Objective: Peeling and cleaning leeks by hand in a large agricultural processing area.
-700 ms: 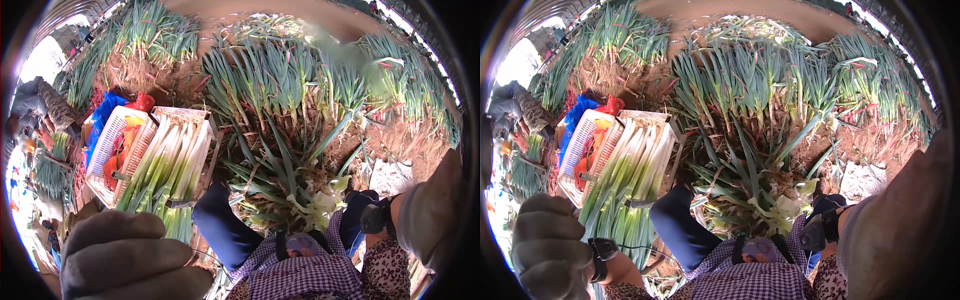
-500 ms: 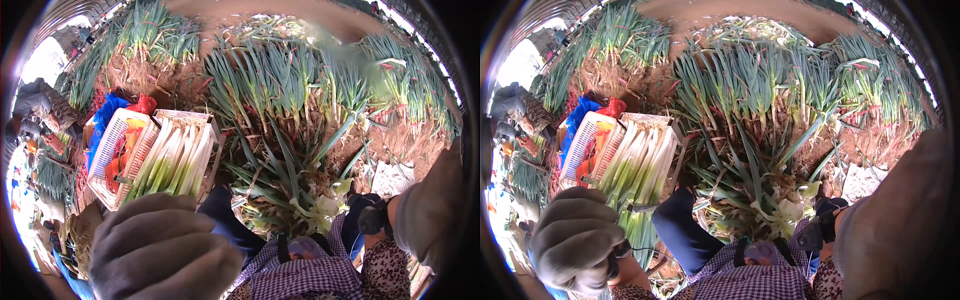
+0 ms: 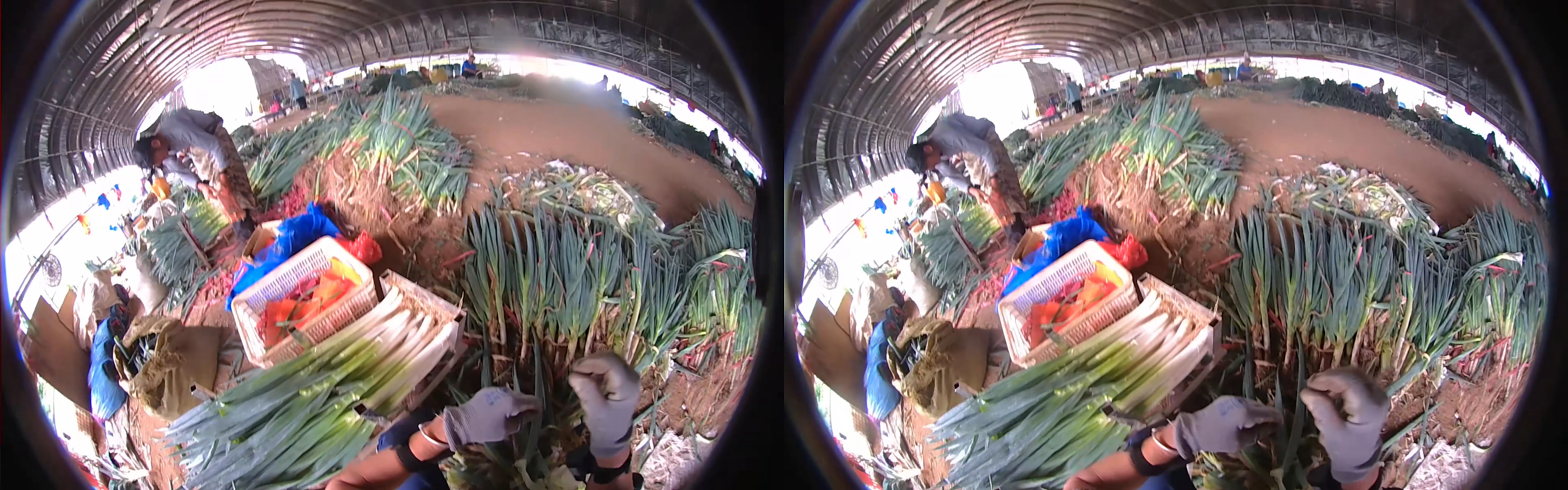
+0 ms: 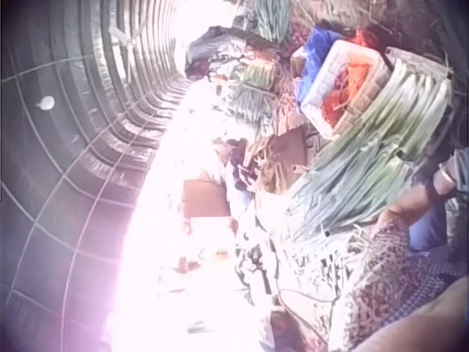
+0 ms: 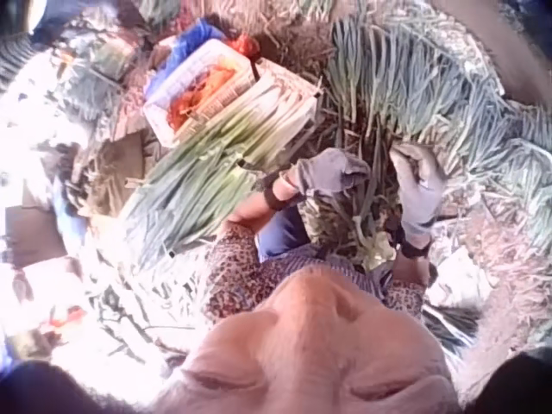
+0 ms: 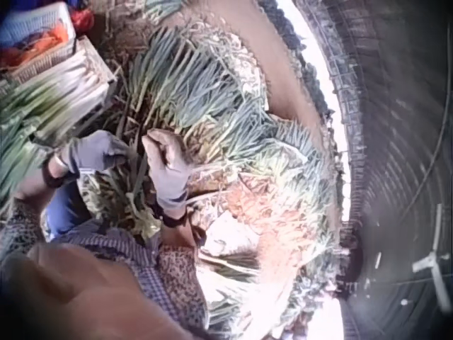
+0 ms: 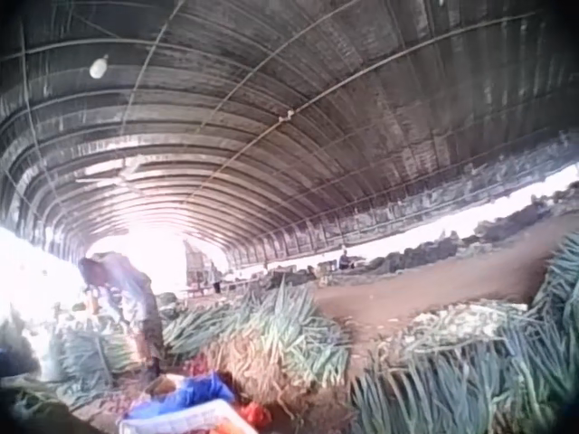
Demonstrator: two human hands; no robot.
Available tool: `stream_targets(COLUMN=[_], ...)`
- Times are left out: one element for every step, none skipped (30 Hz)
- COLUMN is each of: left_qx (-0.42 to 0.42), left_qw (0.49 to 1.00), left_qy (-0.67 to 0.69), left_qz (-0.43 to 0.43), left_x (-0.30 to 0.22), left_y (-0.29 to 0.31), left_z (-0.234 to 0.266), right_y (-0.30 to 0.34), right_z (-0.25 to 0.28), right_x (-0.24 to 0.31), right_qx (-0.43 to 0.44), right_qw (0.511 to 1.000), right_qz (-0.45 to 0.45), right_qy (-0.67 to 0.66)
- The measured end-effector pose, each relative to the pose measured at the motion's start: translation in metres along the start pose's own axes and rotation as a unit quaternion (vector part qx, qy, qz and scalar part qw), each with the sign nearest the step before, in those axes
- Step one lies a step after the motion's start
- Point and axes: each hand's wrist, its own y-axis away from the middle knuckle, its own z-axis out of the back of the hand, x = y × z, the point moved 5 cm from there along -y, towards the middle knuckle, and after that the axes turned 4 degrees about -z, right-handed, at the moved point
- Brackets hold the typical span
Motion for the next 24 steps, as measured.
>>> stream_targets(left_qx=[0.012, 0.017, 0.024, 0.031, 0.057, 0.079, 0.102, 0.122, 0.133, 0.138, 0.146, 0.154, 0.12, 0.112, 0.097, 0.08, 0.06, 0.037, 0.019, 0.015, 0.014, 0.025, 0.037, 0.029], left_qw=[1.0, 0.999, 0.998, 0.997, 0.992, 0.989, 0.983, 0.977, 0.979, 0.978, 0.978, 0.977, 0.983, 0.983, 0.985, 0.986, 0.987, 0.987, 0.986, 0.983, 0.98, 0.977, 0.972, 0.968], left_qy=[-0.002, 0.0, 0.004, 0.003, -0.001, 0.025, 0.049, 0.072, 0.06, 0.061, 0.063, 0.064, 0.045, 0.048, 0.038, 0.047, 0.054, 0.063, 0.076, 0.089, 0.095, 0.093, 0.091, 0.122], left_qz=[0.028, 0.045, 0.057, 0.069, 0.111, 0.124, 0.142, 0.159, 0.143, 0.143, 0.138, 0.134, 0.131, 0.139, 0.135, 0.141, 0.135, 0.142, 0.149, 0.16, 0.172, 0.192, 0.212, 0.218], left_x=[0.013, 0.027, 0.038, 0.05, 0.069, 0.079, 0.088, 0.098, 0.105, 0.111, 0.117, 0.116, 0.115, 0.115, 0.116, 0.123, 0.128, 0.132, 0.139, 0.14, 0.138, 0.139, 0.139, 0.143], left_y=[0.007, 0.01, 0.01, 0.01, 0.018, 0.012, 0.009, 0.006, 0.009, 0.01, 0.009, 0.007, 0.003, 0.004, -0.001, 0.002, 0.0, 0.003, 0.001, -0.003, -0.007, -0.01, -0.013, -0.016], left_z=[-0.01, -0.021, -0.032, -0.041, -0.049, -0.056, -0.061, -0.067, -0.071, -0.074, -0.078, -0.079, -0.072, -0.071, -0.063, -0.063, -0.064, -0.06, -0.058, -0.056, -0.052, -0.051, -0.05, -0.044], right_y=[0.002, 0.002, 0.002, 0.003, 0.005, 0.006, 0.008, 0.009, 0.012, 0.014, 0.018, 0.023, 0.022, 0.027, 0.02, 0.024, 0.031, 0.043, 0.062, 0.081, 0.092, 0.107, 0.112, 0.112], right_z=[-0.011, -0.02, -0.025, -0.03, -0.041, -0.042, -0.047, -0.048, -0.054, -0.059, -0.062, -0.064, -0.068, -0.075, -0.085, -0.102, -0.119, -0.14, -0.153, -0.165, -0.175, -0.188, -0.201, -0.218], right_x=[-0.014, -0.03, -0.044, -0.06, -0.077, -0.092, -0.108, -0.121, -0.133, -0.145, -0.16, -0.175, -0.188, -0.208, -0.225, -0.259, -0.299, -0.34, -0.387, -0.43, -0.467, -0.504, -0.539, -0.562], right_qx=[0.016, 0.034, 0.048, 0.063, 0.085, 0.093, 0.105, 0.109, 0.115, 0.12, 0.127, 0.128, 0.125, 0.145, 0.165, 0.194, 0.209, 0.228, 0.232, 0.225, 0.213, 0.201, 0.201, 0.204], right_qw=[0.999, 0.999, 0.998, 0.996, 0.993, 0.99, 0.986, 0.985, 0.985, 0.985, 0.984, 0.982, 0.981, 0.972, 0.965, 0.953, 0.941, 0.924, 0.905, 0.887, 0.872, 0.855, 0.835, 0.816], right_qz=[-0.027, -0.036, -0.043, -0.061, -0.082, -0.103, -0.128, -0.129, -0.122, -0.117, -0.115, -0.131, -0.137, -0.172, -0.196, -0.225, -0.261, -0.303, -0.353, -0.402, -0.44, -0.478, -0.512, -0.541], right_qy=[-0.008, 0.0, 0.013, 0.015, 0.007, 0.014, 0.016, 0.025, 0.029, 0.036, 0.045, 0.056, 0.066, 0.061, 0.059, 0.059, 0.059, 0.054, 0.053, 0.043, 0.034, 0.025, 0.017, 0.008])
